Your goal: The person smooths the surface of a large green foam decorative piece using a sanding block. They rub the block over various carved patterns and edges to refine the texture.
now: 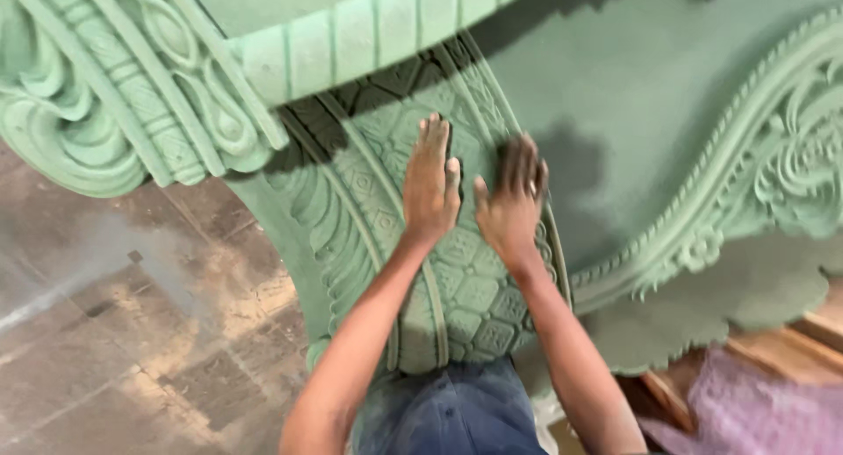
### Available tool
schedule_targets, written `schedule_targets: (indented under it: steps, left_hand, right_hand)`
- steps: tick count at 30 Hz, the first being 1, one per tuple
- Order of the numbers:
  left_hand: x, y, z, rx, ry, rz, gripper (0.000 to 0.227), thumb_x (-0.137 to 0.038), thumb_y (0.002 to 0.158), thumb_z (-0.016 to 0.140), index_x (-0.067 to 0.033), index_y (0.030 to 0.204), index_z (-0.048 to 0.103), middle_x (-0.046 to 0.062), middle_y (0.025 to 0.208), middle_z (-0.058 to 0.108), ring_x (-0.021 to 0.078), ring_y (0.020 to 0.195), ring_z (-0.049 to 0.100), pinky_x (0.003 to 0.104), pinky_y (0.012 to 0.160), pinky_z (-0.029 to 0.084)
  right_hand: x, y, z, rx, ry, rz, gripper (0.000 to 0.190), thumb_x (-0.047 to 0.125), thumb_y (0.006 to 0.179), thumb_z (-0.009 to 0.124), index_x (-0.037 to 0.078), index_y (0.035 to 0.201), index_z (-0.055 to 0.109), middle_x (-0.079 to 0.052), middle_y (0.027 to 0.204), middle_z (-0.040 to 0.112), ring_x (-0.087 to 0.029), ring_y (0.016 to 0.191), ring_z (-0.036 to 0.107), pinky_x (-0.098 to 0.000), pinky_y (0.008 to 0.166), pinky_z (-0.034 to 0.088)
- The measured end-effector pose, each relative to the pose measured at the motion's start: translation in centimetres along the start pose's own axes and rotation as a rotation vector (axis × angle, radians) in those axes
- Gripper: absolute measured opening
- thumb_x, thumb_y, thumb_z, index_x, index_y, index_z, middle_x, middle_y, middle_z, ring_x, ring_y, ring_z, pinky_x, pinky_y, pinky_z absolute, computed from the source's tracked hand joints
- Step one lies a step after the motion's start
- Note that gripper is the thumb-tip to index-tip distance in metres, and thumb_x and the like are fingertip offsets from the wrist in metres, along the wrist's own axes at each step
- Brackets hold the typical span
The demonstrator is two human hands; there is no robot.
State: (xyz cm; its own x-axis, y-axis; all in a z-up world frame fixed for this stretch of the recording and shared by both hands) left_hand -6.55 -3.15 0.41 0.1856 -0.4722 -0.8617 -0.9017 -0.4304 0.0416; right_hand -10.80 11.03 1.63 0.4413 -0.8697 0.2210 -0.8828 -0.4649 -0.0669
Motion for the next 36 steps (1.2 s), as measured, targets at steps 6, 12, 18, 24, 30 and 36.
schedule_targets:
  steps: [6,12,18,24,30,36]
  left_hand:
    - [0.5,-0.5,0.1,-0.065,-0.031,-0.031,0.066,-0.047,0.115,0.022,-0.0003,0.158,0.039,0.021,0.168,0.035,0.0379,0.160,0.028,0.049,0.128,0.028]
    - [-0.1,0.0,-0.3,-0.064,-0.014,-0.023,0.065,-0.044,0.113,0.027,0.0021,0.158,0.039,0.023,0.165,0.035,0.0390,0.156,0.029,0.050,0.124,0.028]
    - [-0.6,0.2,-0.3,-0.056,0.063,-0.064,0.057,-0.037,0.113,0.031,0.0000,0.155,0.042,0.023,0.163,0.040,0.0389,0.155,0.032,0.050,0.121,0.031]
    - [-1.1,0.1,-0.5,-0.118,0.092,-0.050,0.053,-0.032,0.112,0.035,0.0019,0.152,0.043,0.022,0.161,0.042,0.0385,0.154,0.033,0.051,0.121,0.034]
    - [-2.1,0.2,-0.7,-0.147,0.165,-0.004,0.050,-0.031,0.114,0.035,0.0011,0.151,0.046,0.022,0.161,0.042,0.0397,0.152,0.035,0.051,0.118,0.037]
    - [-2.1,-0.7,-0.8,-0.166,0.130,-0.002,0.044,-0.025,0.111,0.038,-0.0037,0.147,0.051,0.019,0.158,0.049,0.0406,0.152,0.038,0.051,0.117,0.040]
  right_hand:
    - [7.3,20.7,6.3,0.212,0.021,-0.208,0.048,0.044,0.106,0.053,0.008,0.137,0.058,-0.018,0.141,0.058,-0.037,0.141,0.045,-0.0560,0.128,0.021]
    - [6.3,11.4,-0.4,-0.096,0.019,-0.385,0.068,0.035,0.106,0.055,-0.003,0.158,0.037,-0.024,0.165,0.037,-0.041,0.153,0.035,-0.0580,0.125,0.023]
    - [4.7,14.5,2.2,-0.154,0.023,-0.350,0.045,0.033,0.099,0.061,0.009,0.137,0.059,-0.014,0.142,0.060,-0.034,0.135,0.053,-0.0658,0.115,0.026]
    - [7.8,23.2,7.1,-0.172,-0.046,-0.436,0.041,0.032,0.090,0.062,0.009,0.123,0.071,-0.019,0.124,0.069,-0.042,0.120,0.060,-0.0620,0.102,0.038]
    - [5.4,19.0,4.4,-0.355,0.198,-0.570,0.033,0.031,0.106,0.060,0.009,0.128,0.069,-0.016,0.130,0.069,-0.041,0.130,0.058,-0.0621,0.120,0.034]
    - [6.9,21.9,5.5,-0.231,0.005,-0.378,0.047,0.040,0.092,0.065,0.007,0.126,0.069,-0.019,0.125,0.068,-0.041,0.122,0.054,-0.0718,0.103,0.031]
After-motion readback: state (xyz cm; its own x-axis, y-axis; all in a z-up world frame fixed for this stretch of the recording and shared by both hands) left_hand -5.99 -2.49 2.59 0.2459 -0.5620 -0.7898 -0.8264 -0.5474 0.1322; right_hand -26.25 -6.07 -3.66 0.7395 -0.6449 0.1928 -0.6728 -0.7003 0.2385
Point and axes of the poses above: each hand's wrist, its own y-axis towards the middle knuckle, its own z-axis out of the palm, x = y × z, the point moved 8 cm from there along y, towards the middle knuckle
